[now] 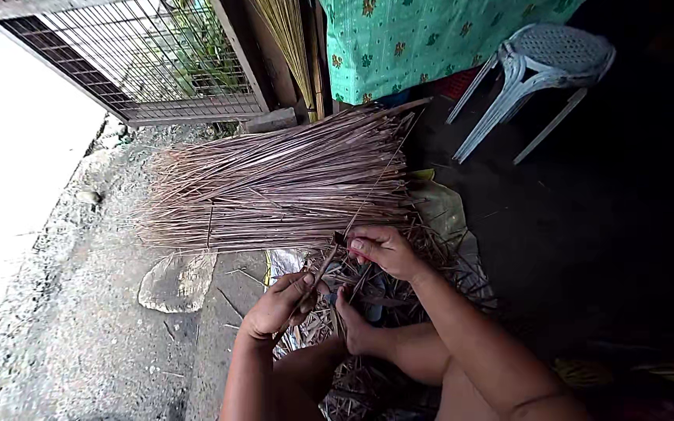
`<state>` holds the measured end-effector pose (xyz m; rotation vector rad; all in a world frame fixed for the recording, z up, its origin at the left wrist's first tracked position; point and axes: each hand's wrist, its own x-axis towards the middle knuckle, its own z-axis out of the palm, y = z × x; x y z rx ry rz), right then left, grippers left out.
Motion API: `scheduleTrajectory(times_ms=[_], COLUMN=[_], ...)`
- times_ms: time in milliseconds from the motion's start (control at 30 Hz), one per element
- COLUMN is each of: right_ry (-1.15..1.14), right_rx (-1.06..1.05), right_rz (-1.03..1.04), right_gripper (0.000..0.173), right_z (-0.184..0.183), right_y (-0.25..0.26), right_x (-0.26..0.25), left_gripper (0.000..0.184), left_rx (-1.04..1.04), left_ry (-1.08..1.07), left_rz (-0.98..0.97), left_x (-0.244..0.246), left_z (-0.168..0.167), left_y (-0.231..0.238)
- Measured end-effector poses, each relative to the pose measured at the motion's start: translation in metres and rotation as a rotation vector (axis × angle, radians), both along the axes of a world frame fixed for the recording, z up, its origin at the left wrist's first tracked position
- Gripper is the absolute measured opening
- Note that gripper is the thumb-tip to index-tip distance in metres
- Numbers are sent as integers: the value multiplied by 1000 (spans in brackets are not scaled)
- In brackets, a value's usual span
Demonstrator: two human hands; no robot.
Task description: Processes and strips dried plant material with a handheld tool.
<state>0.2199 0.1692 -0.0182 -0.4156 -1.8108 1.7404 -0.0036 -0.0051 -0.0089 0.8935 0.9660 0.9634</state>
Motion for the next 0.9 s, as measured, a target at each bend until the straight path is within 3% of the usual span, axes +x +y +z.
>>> scheduleTrajectory(times_ms=[167, 300, 400, 500, 700, 800, 900], right_ry=[131, 194, 137, 73, 99, -35, -200], right_rx=[21, -119, -237, -296, -309, -261, -172], right_rz=[-114, -310, -207, -140, -442, -328, 5], right_gripper=[23, 28, 34, 24, 32, 28, 27], right_z=[5, 10, 15, 15, 18, 19, 9], right_y=[10, 29, 22, 14, 46, 26, -11], right_x=[3, 16, 17, 8, 31, 22, -2], left_gripper=[49, 49, 46, 41, 33, 29, 26], left_rx=[-30, -31, -14, 7, -51, 4, 29], left_ry=[-61, -41, 98, 197, 213, 249, 247], left_rz=[-56, -78, -32, -23, 24, 100, 187], left_x=[-1, 0, 3, 2, -8, 2, 9], left_z=[3, 0, -2, -8, -9, -4, 0], left_y=[-1, 0, 4, 5, -3, 2, 4])
